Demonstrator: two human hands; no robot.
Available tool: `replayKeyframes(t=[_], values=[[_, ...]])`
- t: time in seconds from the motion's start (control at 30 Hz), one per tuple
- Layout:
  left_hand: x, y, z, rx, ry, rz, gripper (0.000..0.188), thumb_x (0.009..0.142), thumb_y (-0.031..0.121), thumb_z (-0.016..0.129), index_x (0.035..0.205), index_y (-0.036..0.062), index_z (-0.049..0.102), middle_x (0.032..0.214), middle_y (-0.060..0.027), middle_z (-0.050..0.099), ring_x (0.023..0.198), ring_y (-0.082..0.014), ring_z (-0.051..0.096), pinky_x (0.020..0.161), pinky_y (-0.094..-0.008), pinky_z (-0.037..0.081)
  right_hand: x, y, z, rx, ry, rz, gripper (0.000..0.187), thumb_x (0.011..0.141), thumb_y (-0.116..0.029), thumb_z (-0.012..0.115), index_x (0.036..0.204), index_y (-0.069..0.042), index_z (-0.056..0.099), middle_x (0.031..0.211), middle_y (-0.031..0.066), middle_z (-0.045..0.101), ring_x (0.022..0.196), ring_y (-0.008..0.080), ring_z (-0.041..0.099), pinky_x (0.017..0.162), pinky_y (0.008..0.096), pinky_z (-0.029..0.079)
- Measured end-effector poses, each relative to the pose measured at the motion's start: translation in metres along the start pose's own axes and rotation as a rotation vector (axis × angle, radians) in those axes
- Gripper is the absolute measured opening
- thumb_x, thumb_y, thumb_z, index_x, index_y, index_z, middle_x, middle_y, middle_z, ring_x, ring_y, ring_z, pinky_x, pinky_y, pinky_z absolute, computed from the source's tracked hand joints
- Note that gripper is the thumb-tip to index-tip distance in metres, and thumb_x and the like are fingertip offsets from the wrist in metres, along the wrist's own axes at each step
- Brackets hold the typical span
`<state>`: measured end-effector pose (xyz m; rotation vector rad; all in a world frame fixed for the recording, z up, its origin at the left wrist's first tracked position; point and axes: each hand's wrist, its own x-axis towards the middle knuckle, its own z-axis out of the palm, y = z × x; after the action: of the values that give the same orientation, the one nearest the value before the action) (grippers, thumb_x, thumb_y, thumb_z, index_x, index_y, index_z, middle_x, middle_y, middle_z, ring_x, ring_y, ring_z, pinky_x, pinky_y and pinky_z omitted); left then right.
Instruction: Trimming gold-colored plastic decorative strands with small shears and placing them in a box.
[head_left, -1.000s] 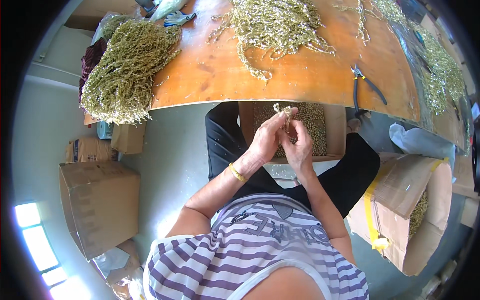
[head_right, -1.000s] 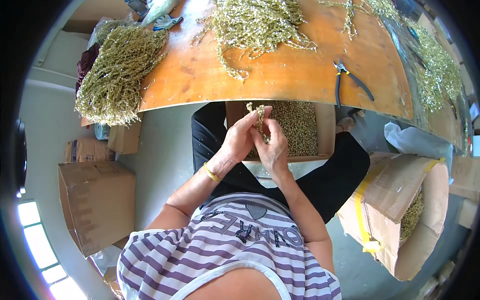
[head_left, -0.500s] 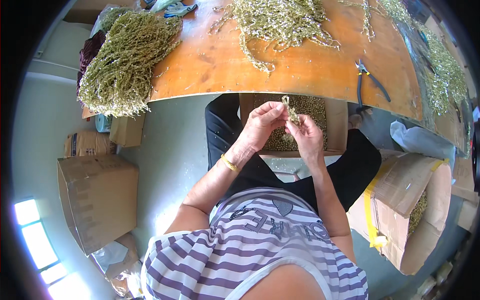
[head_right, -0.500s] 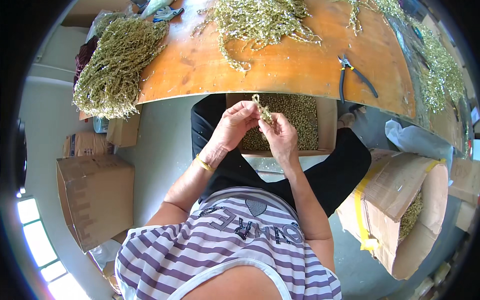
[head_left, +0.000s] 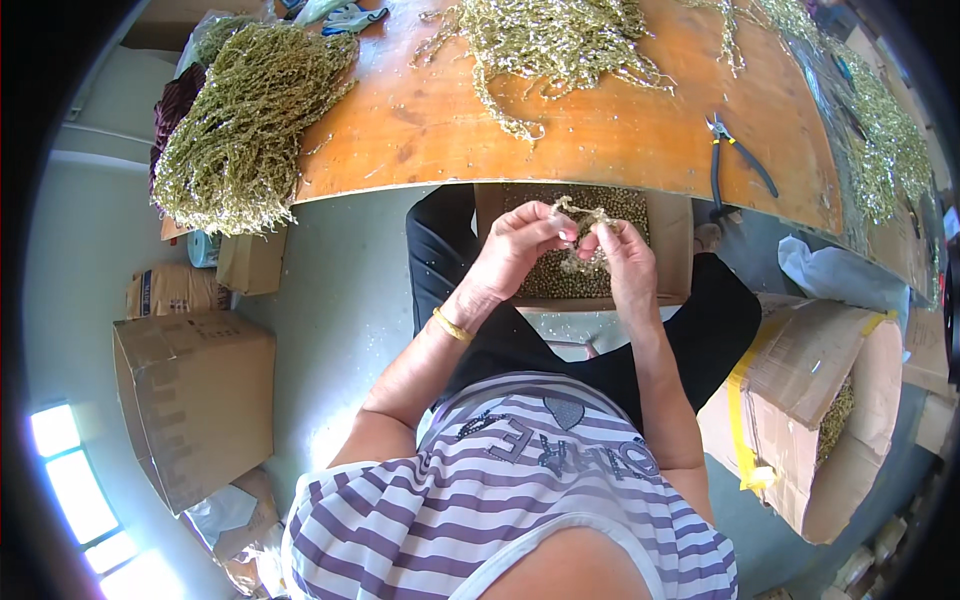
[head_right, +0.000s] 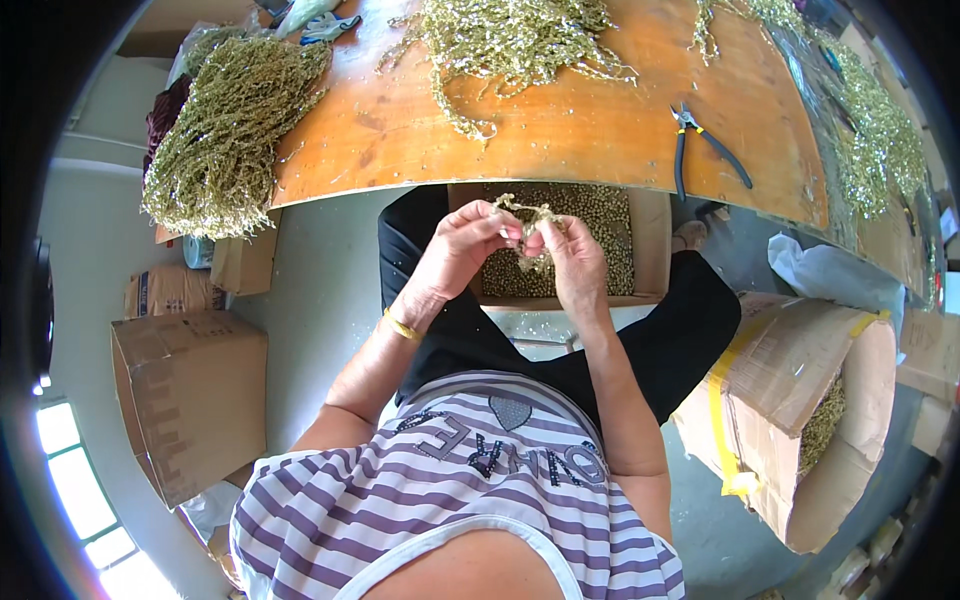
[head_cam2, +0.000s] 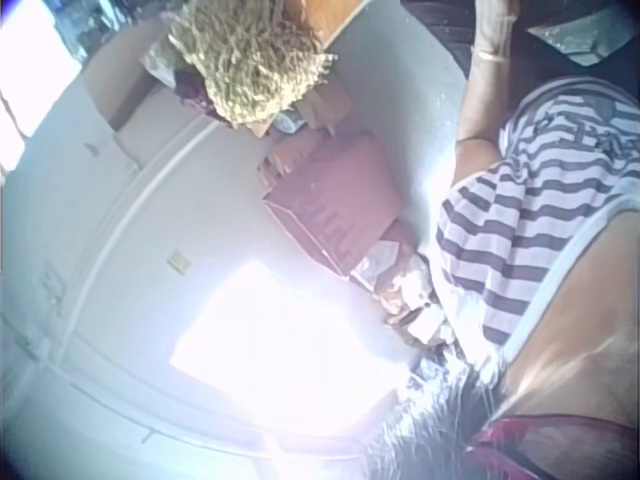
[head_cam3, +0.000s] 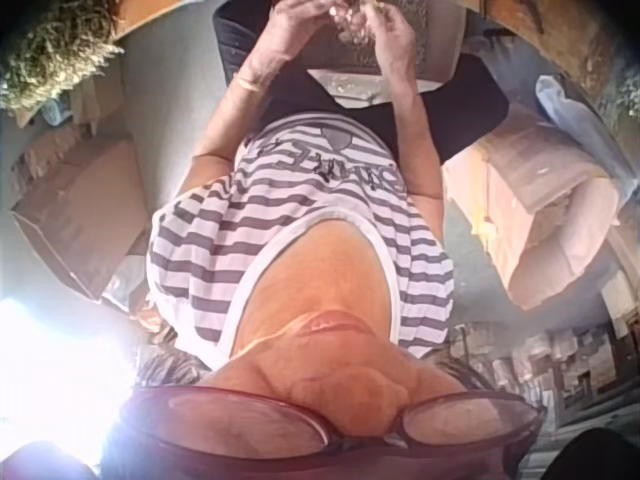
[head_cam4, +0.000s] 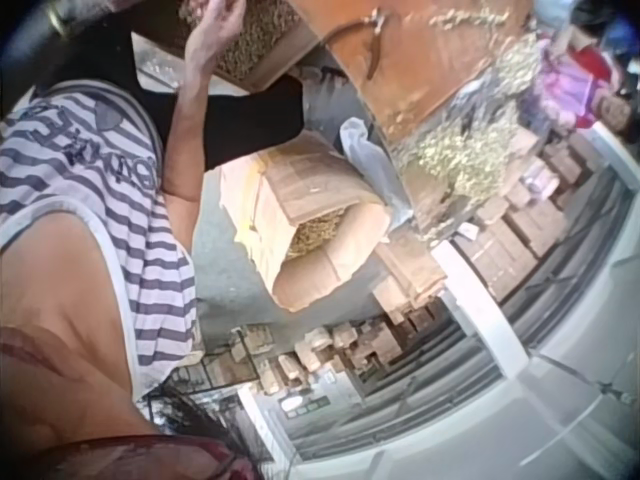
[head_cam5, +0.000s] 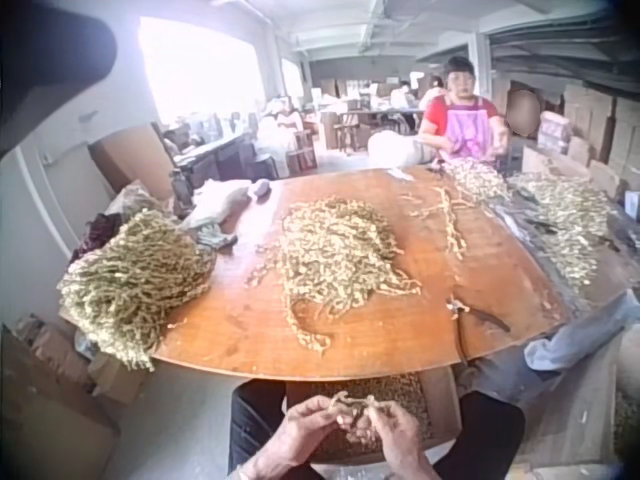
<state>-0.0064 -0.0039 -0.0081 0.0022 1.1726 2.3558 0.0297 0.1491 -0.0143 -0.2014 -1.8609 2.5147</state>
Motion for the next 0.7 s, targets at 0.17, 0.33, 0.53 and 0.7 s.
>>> replayKeyframes(t=[0.17, 0.33, 0.53, 0.7], values=[[-0.001, 0.020, -0.012, -0.097, -0.111, -0.196, 0.011, 0.084, 0.015, 0.051, 0.086, 0.0049, 0.049, 0.069, -0.0036, 0.053, 0.060, -0.0128, 0.049, 0.059, -0.0259, 0.042, 0.009, -0.025, -0.025, 0.068, -0.135, 0.166, 0.017, 0.090, -0.021, 0.046, 0.091, -0.006, 0.055, 0.055, -0.0049, 0.037, 0.045, 0.0042, 0.031, 0.045, 0.0188, 0.030], [0.006, 0.043, -0.031, 0.652, -0.202, -0.050, 0.022, 0.081, 0.019, 0.060, 0.096, 0.0022, 0.060, 0.075, 0.0035, 0.056, 0.064, -0.0019, 0.047, 0.054, -0.0149, 0.037, 0.019, -0.070, -0.051, -0.096, -0.274, 0.234, 0.018, 0.091, -0.021, 0.044, 0.092, -0.006, 0.054, 0.054, -0.0060, 0.036, 0.042, 0.0012, 0.029, 0.038, 0.0162, 0.023], [0.020, 0.035, -0.055, 0.736, -0.331, -0.137, 0.025, 0.083, 0.019, 0.058, 0.100, 0.0014, 0.061, 0.080, 0.0005, 0.062, 0.068, -0.0050, 0.053, 0.062, -0.0188, 0.044, 0.016, -0.101, -0.054, -0.141, -0.428, 0.420, 0.022, 0.091, -0.021, 0.043, 0.095, -0.003, 0.054, 0.054, -0.0063, 0.037, 0.042, 0.0010, 0.029, 0.038, 0.0158, 0.025], [0.026, 0.012, -0.057, 1.147, -0.339, -0.107, 0.038, 0.078, 0.021, 0.063, 0.110, 0.0017, 0.055, 0.098, -0.0061, 0.061, 0.091, -0.0158, 0.056, 0.081, -0.0270, 0.044, 0.018, -0.099, -0.036, -0.226, -0.509, 0.632, 0.027, 0.091, -0.020, 0.042, 0.104, 0.001, 0.052, 0.058, -0.0050, 0.040, 0.044, 0.0018, 0.033, 0.039, 0.0156, 0.028]])
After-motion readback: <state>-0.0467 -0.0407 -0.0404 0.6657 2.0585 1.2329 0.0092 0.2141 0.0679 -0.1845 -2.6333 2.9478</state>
